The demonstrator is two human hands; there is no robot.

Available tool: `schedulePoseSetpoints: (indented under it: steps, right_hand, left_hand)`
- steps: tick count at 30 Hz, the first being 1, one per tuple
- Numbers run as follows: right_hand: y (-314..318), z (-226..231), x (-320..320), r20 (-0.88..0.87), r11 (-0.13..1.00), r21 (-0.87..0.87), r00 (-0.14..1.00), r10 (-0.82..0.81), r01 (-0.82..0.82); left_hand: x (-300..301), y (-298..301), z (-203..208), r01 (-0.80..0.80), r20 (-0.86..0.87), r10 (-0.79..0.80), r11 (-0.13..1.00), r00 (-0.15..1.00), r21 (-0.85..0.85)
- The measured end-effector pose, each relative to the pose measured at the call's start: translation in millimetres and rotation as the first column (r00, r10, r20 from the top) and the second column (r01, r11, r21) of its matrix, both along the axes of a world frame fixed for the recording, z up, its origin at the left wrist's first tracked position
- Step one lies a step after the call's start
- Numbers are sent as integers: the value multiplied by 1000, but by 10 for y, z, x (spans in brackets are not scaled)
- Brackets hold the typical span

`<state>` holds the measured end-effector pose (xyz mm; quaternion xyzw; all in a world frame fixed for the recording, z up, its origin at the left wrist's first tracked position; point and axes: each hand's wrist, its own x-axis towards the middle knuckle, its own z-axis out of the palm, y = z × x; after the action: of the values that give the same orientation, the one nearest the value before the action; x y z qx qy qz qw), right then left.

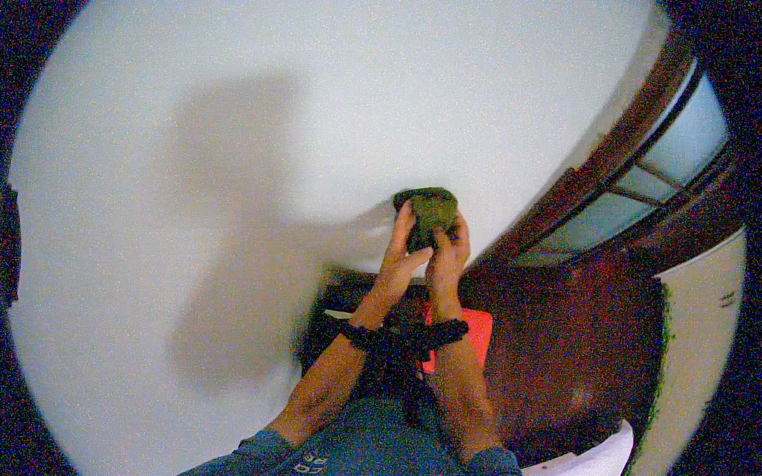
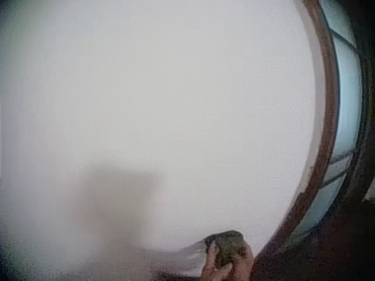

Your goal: The person wipes a white wall, a dark wooden door frame, and a frosted glass door panel using a green cloth.

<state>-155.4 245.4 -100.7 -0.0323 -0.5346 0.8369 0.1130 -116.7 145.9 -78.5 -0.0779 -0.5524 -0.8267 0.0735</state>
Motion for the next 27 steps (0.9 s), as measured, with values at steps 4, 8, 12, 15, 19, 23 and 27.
schedulePoseSetpoints:
  steps: [4, 8, 12, 15, 19, 23, 27]
  right_hand:
    - [-688, 140, -223, 39, 992, -86, 994, 100, -96]
    - [-1352, 346, -666, -37, 968, -73, 970, 240, -242]
    - [-1991, 749, -1181, 15, 912, -191, 928, 373, -364]
    - [-2385, 1031, -1694, -21, 883, -157, 896, 444, -442]
    - [-2489, 1299, -1906, -95, 836, -150, 849, 520, -528]
    - [-2566, 626, -971, 39, 852, -143, 857, 514, -504]
    - [-2542, 1116, -1652, -1, 835, -4, 835, 550, -550]
  left_hand:
    - [-123, -566, 153, -141, 71, 136, 987, 988, 74]
    - [-539, -1138, 310, -276, -2, 276, 958, 961, 74]
    - [-1039, -1710, 583, -351, 82, 345, 931, 935, 94]
    - [-1583, -2098, 749, -426, 49, 425, 904, 904, 18]
    - [-1826, -2201, 929, -619, -95, 662, 628, 743, -471]
    - [-969, -2456, 90, -501, 116, 545, 822, 831, -271]
    - [-1517, -2324, 939, -433, 75, 436, 900, 897, -50]
